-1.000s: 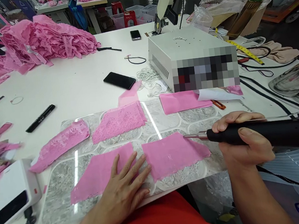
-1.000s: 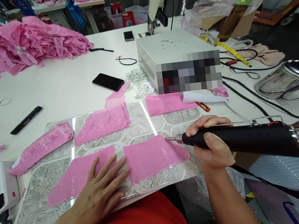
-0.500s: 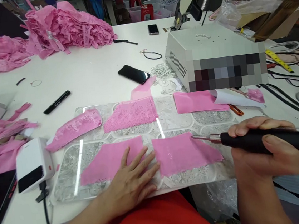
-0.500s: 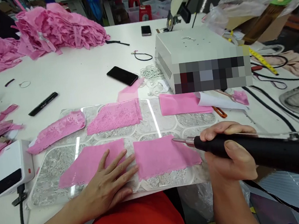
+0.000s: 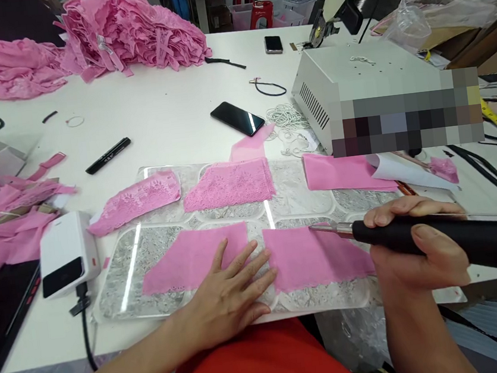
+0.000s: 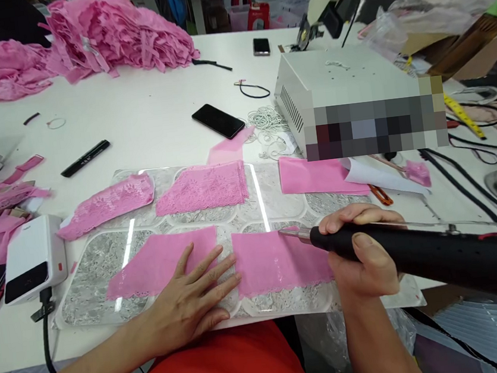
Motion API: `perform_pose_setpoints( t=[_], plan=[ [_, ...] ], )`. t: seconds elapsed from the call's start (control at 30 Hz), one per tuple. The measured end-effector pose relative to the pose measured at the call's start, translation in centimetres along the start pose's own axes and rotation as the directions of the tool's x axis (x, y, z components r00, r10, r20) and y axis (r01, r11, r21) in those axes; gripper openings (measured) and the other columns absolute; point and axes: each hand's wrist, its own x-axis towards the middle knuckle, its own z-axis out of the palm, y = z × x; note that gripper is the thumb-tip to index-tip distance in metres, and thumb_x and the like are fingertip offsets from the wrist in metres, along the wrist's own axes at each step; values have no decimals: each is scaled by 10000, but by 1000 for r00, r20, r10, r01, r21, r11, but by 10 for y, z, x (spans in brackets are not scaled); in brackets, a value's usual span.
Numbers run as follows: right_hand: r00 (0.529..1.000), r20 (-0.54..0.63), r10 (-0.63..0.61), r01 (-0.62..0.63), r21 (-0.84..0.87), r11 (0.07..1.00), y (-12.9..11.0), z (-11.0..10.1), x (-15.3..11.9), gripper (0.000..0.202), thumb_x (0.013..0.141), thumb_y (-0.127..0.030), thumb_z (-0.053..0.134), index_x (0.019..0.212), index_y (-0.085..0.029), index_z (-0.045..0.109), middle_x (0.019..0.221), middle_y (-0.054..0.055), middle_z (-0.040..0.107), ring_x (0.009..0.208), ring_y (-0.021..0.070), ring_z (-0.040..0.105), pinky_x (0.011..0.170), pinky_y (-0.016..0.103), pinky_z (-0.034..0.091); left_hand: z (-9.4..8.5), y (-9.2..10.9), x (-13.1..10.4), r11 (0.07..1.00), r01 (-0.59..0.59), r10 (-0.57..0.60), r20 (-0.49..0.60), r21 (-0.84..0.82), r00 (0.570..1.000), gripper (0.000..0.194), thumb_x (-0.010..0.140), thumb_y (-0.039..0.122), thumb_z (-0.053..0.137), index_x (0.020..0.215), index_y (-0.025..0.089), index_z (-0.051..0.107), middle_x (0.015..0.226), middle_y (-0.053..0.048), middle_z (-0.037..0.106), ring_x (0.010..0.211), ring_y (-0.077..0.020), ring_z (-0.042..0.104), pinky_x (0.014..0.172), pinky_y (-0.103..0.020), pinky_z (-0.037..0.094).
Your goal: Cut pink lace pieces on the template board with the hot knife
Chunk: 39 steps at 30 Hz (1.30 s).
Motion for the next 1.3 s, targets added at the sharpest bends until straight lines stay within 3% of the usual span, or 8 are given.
perform_pose_setpoints(
  t=[0.2,0.53,0.9,1.1,1.3],
  plan=[
    [1000,12,-29,29,-23,999,-1,2,1,129,506,-224,539,626,-211,586,621,-17,543,451,134,497,415,316,438,-1,1,1,999,7,-7,13,-39,1000,489,1046,440,551,1487,232,507,1590,-79,481,1573,-279,267,1285,-612,-36],
    [997,65,33,-34,19,999,-3,18,-10,170,510,-235,557,668,-210,615,631,-27,577,450,131,510,423,302,441,5,2,-2,999,-28,28,-40,-20,999,522,1046,498,528,1476,204,517,1581,-76,495,1597,-277,180,1275,-579,-138],
    [992,127,2,-7,34,999,6,23,-15,148,570,-246,614,708,-194,609,672,-10,578,474,130,532,437,303,463,3,3,-2,998,-21,22,20,-63,1000,494,1084,505,424,1482,223,508,1585,-49,492,1552,-293,305,1269,-607,-111],
    [991,131,14,-18,29,999,5,25,-14,107,550,-214,603,657,-206,598,647,-20,575,481,132,528,442,310,469,4,4,-1,998,-36,35,-21,-53,999,482,1074,536,437,1422,233,576,1535,-42,552,1518,-284,374,1279,-592,-107],
    [978,164,126,-138,61,989,-7,24,-21,170,524,-221,572,678,-219,644,654,-23,579,463,127,503,407,312,444,6,6,-6,994,-92,89,-49,-53,995,479,1082,511,426,1435,219,567,1545,-59,540,1556,-277,297,1283,-597,-80]
  ],
)
